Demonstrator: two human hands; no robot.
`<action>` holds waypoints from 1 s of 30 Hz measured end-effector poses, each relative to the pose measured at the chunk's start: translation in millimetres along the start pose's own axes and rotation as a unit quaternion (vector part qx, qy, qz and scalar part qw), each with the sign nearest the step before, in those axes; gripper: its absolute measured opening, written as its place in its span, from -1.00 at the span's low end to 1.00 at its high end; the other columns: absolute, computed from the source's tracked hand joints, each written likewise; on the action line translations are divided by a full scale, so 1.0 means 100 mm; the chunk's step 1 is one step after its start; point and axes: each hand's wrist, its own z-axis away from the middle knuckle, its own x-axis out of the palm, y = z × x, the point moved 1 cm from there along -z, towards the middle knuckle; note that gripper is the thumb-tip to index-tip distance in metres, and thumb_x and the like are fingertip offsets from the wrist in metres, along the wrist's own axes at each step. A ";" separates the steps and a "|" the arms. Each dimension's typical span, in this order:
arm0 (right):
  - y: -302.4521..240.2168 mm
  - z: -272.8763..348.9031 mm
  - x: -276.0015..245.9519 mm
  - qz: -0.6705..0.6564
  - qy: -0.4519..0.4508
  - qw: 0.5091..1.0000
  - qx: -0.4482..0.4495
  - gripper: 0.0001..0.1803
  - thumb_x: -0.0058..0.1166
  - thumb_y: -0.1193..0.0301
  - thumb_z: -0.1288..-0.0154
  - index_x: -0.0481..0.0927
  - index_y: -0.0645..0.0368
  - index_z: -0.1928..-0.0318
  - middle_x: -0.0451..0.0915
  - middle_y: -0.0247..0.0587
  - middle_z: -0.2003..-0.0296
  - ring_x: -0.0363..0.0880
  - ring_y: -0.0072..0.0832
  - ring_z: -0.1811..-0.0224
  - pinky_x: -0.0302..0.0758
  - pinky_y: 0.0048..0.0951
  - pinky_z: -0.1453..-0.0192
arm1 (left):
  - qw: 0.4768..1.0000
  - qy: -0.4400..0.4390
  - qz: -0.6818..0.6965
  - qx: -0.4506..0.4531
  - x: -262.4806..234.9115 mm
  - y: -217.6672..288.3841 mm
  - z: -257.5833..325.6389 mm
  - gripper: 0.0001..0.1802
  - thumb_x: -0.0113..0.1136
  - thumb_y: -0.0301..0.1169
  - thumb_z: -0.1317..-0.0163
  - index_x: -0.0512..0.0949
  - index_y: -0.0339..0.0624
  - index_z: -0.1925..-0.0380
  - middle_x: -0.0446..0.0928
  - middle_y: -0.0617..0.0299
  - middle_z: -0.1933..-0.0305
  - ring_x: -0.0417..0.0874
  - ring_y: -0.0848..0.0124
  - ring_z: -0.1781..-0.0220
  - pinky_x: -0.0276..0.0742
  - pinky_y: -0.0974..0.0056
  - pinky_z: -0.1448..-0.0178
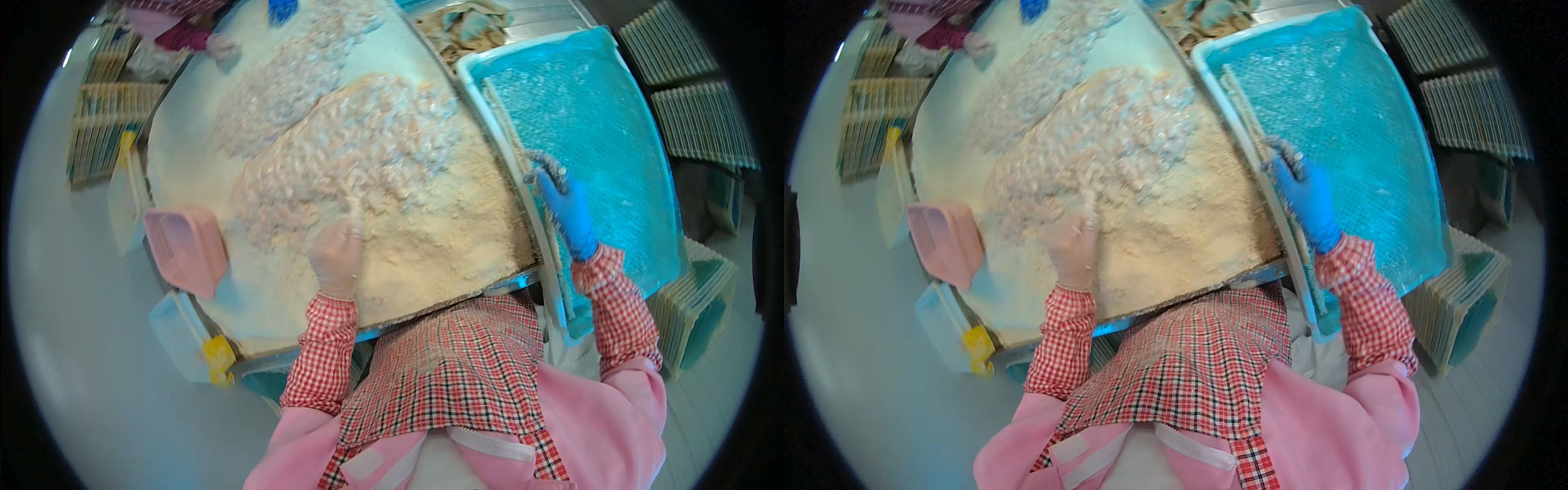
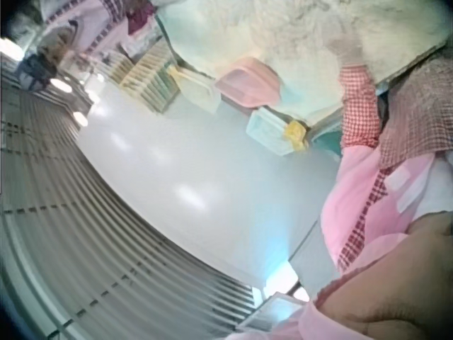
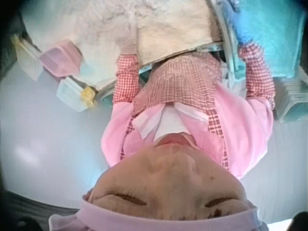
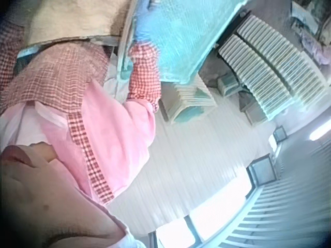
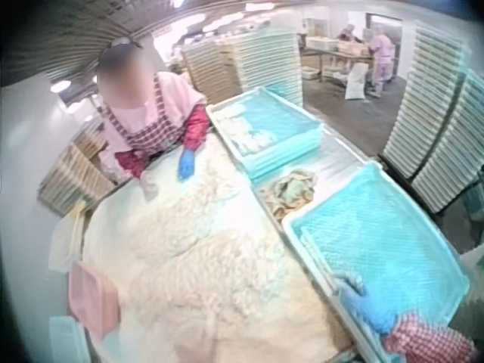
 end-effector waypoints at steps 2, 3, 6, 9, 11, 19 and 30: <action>-0.01 0.22 0.44 -0.014 -0.037 0.997 -0.063 -0.58 0.00 0.37 -0.44 0.45 0.08 -0.27 0.61 -0.24 0.13 0.54 -0.56 0.19 0.48 -0.49 0.09 | 0.998 -0.012 0.034 0.047 -0.07 0.07 0.29 -0.79 0.24 -0.29 -0.18 0.69 -0.14 0.26 0.60 0.09 0.49 0.64 0.16 0.46 0.51 0.17 0.36; -0.06 0.32 0.67 0.026 -0.054 0.992 -0.114 -0.55 0.04 0.36 -0.41 0.43 0.07 -0.29 0.59 -0.19 0.08 0.57 -0.47 0.14 0.50 -0.43 0.07 | 0.996 -0.083 0.006 0.012 -0.14 0.02 0.40 -0.77 0.25 -0.25 -0.17 0.69 -0.13 0.25 0.61 0.08 0.48 0.65 0.16 0.45 0.52 0.17 0.34; 0.05 0.58 1.34 0.281 -0.087 0.940 -0.172 -0.40 0.16 0.31 -0.29 0.35 -0.01 -0.34 0.47 -0.07 -0.06 0.48 -0.11 -0.01 0.49 -0.19 -0.08 | 0.977 -0.191 -0.027 -0.092 -0.24 -0.15 0.66 -0.68 0.26 -0.18 -0.16 0.67 -0.12 0.18 0.63 0.07 0.41 0.66 0.16 0.42 0.54 0.15 0.31; 0.18 0.64 1.95 0.267 -0.046 0.939 -0.213 -0.42 0.16 0.35 -0.29 0.37 0.00 -0.32 0.45 -0.08 -0.10 0.46 -0.09 -0.01 0.49 -0.18 -0.06 | 0.993 -0.086 -0.031 -0.081 0.03 -0.23 0.71 -0.56 0.23 -0.17 -0.18 0.57 -0.19 0.00 0.65 0.03 0.27 0.67 0.13 0.41 0.55 0.13 0.29; 0.27 0.65 2.12 0.283 -0.145 0.917 -0.239 -0.43 0.15 0.38 -0.28 0.38 0.02 -0.31 0.47 -0.06 -0.06 0.47 -0.08 0.01 0.49 -0.16 -0.03 | 0.998 -0.040 -0.052 -0.013 0.20 -0.05 0.75 -0.49 0.22 -0.20 -0.20 0.48 -0.25 -0.10 0.61 0.00 0.12 0.65 0.09 0.31 0.55 0.09 0.20; 0.20 0.95 1.92 0.244 -0.151 0.942 -0.173 -0.51 0.12 0.37 -0.30 0.44 0.05 -0.25 0.52 -0.09 0.09 0.48 -0.10 0.07 0.50 -0.16 0.04 | 0.941 -0.187 0.249 -0.134 -0.18 -0.04 0.72 -0.35 0.28 -0.31 -0.11 0.37 -0.25 -0.22 0.44 -0.03 -0.21 0.44 0.12 -0.28 0.39 0.14 -0.29; 0.62 1.02 2.25 -0.090 -0.122 0.983 0.104 -0.71 0.13 0.37 -0.33 0.57 0.36 0.07 0.64 -0.13 0.31 0.57 -0.36 0.39 0.50 -0.37 0.29 | 0.992 -0.115 0.005 0.052 0.12 -0.06 0.87 -0.66 0.22 -0.41 -0.16 0.59 -0.15 0.03 0.59 0.08 0.09 0.60 0.21 0.08 0.51 0.19 0.00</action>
